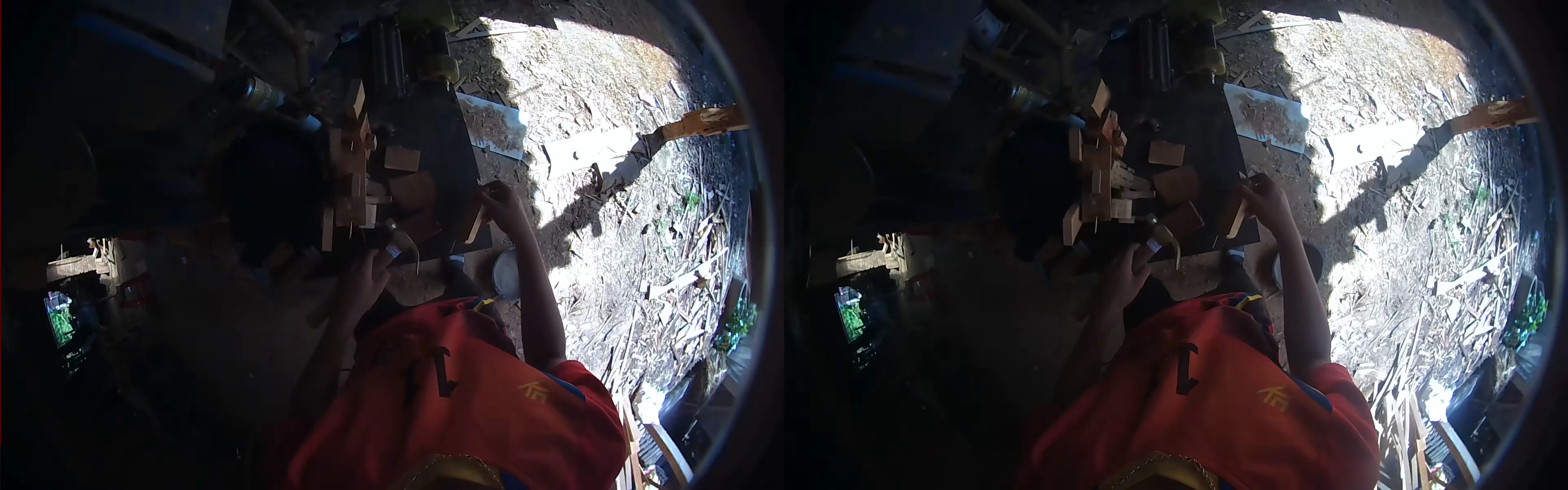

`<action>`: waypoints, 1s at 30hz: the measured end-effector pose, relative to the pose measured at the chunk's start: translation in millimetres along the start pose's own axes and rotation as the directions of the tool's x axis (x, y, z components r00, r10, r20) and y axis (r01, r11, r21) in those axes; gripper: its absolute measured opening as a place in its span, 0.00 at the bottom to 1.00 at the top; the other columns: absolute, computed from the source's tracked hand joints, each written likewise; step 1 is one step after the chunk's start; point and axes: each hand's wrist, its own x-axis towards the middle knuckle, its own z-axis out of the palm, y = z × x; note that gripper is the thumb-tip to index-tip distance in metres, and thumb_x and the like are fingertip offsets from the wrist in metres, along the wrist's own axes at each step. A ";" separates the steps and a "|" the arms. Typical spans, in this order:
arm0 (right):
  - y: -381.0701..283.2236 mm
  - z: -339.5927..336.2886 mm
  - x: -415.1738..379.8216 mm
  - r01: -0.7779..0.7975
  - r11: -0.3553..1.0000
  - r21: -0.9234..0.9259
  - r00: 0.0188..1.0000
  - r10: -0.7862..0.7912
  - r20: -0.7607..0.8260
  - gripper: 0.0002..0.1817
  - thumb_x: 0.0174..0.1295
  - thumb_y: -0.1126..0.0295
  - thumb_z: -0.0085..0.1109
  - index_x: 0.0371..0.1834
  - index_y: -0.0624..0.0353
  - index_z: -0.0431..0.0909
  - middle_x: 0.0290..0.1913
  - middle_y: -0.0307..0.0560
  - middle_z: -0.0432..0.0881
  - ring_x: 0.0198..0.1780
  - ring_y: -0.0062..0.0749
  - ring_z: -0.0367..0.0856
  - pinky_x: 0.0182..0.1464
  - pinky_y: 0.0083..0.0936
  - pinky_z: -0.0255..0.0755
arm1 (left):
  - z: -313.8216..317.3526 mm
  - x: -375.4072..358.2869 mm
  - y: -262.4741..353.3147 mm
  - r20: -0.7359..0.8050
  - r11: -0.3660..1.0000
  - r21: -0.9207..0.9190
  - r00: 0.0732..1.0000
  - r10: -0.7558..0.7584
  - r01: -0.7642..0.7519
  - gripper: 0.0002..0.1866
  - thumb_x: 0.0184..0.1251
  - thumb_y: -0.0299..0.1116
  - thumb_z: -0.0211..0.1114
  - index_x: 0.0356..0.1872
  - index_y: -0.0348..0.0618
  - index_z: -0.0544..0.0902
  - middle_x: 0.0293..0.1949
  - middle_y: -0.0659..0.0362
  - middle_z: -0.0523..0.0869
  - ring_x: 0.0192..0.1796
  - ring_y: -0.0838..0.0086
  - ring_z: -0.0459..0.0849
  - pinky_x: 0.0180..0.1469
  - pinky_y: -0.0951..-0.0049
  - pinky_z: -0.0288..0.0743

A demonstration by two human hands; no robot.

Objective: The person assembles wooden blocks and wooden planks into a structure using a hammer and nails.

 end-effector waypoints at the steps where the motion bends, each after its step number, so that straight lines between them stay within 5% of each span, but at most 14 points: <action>1: -17.9 -1.8 -2.8 -0.041 0.999 0.016 0.997 0.039 0.068 0.26 0.67 0.53 0.71 0.53 0.68 0.80 0.40 0.52 0.90 0.34 0.31 0.91 0.33 0.28 0.85 | 3.4 -3.3 2.6 0.002 1.000 0.011 1.000 -0.019 0.019 0.23 0.61 0.33 0.73 0.57 0.44 0.78 0.52 0.45 0.85 0.56 0.44 0.84 0.54 0.50 0.80; 4: -23.8 4.3 -5.0 -0.006 0.998 0.069 0.990 -0.004 0.142 0.20 0.73 0.58 0.66 0.54 0.66 0.80 0.38 0.48 0.89 0.29 0.25 0.87 0.31 0.22 0.81 | 3.1 2.7 17.9 -0.016 0.999 0.032 0.999 -0.036 0.037 0.27 0.60 0.32 0.74 0.61 0.42 0.76 0.55 0.45 0.81 0.58 0.44 0.82 0.57 0.49 0.79; 13: -33.0 4.8 -12.5 0.084 0.986 0.146 0.978 -0.110 0.177 0.22 0.73 0.57 0.64 0.57 0.65 0.79 0.40 0.47 0.88 0.33 0.24 0.87 0.32 0.20 0.80 | 13.0 0.7 23.2 -0.211 0.995 0.080 0.977 -0.035 0.053 0.26 0.56 0.29 0.75 0.57 0.41 0.78 0.56 0.47 0.79 0.62 0.46 0.79 0.63 0.49 0.75; 22: -74.1 10.0 -48.6 0.174 0.977 0.122 0.961 -0.196 0.195 0.24 0.70 0.57 0.68 0.58 0.65 0.78 0.42 0.46 0.88 0.34 0.24 0.86 0.33 0.21 0.79 | 2.4 -15.1 58.8 -0.360 0.997 0.060 0.931 0.060 -0.041 0.34 0.60 0.32 0.75 0.68 0.41 0.72 0.63 0.45 0.77 0.65 0.49 0.77 0.68 0.51 0.72; 25: -104.2 26.7 -77.4 0.336 0.942 -0.006 0.924 -0.329 0.197 0.26 0.64 0.56 0.70 0.57 0.64 0.79 0.39 0.52 0.88 0.35 0.37 0.89 0.37 0.32 0.81 | 3.0 -21.9 80.8 -0.289 0.944 -0.310 0.957 0.016 -0.109 0.37 0.62 0.34 0.75 0.71 0.38 0.70 0.66 0.47 0.76 0.68 0.54 0.76 0.71 0.53 0.70; 30: -137.3 60.2 -110.1 0.440 0.892 -0.106 0.878 -0.402 0.262 0.27 0.59 0.54 0.73 0.54 0.62 0.78 0.39 0.58 0.89 0.39 0.54 0.91 0.43 0.44 0.83 | 16.7 -22.5 119.3 -0.219 0.804 -0.593 0.969 -0.111 -0.042 0.39 0.64 0.35 0.76 0.73 0.36 0.66 0.66 0.49 0.75 0.69 0.60 0.76 0.71 0.57 0.70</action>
